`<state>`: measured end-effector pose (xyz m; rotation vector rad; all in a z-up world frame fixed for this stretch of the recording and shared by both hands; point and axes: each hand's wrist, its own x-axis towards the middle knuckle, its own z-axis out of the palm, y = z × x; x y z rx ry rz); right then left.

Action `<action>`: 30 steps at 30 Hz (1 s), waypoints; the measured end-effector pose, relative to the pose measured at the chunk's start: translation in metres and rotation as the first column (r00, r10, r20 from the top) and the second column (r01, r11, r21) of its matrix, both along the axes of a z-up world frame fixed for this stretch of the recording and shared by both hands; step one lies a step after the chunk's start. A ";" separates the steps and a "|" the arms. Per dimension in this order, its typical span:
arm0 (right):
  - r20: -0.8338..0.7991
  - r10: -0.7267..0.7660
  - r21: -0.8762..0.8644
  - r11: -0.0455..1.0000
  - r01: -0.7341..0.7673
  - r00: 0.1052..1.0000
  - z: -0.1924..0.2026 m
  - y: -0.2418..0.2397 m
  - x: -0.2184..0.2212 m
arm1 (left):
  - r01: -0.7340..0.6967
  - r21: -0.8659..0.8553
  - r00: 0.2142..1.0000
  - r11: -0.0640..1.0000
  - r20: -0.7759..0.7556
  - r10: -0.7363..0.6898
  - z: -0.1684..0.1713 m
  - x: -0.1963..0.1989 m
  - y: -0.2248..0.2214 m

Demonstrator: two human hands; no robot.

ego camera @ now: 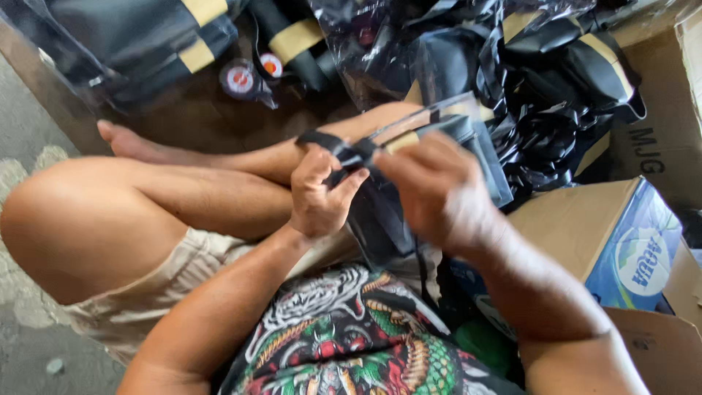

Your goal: The person ties black ribbons onto small black leather-like pouches and places them into clear plastic packaging sleeves, working through a large pile of items on the floor.

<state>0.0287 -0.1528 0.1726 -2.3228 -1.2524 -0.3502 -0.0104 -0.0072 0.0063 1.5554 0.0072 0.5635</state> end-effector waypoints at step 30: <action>-0.089 0.293 -0.018 0.955 -0.296 0.952 0.022 0.077 0.034 | 0.231 -0.002 0.972 0.973 0.031 -0.231 0.009 -0.008 0.013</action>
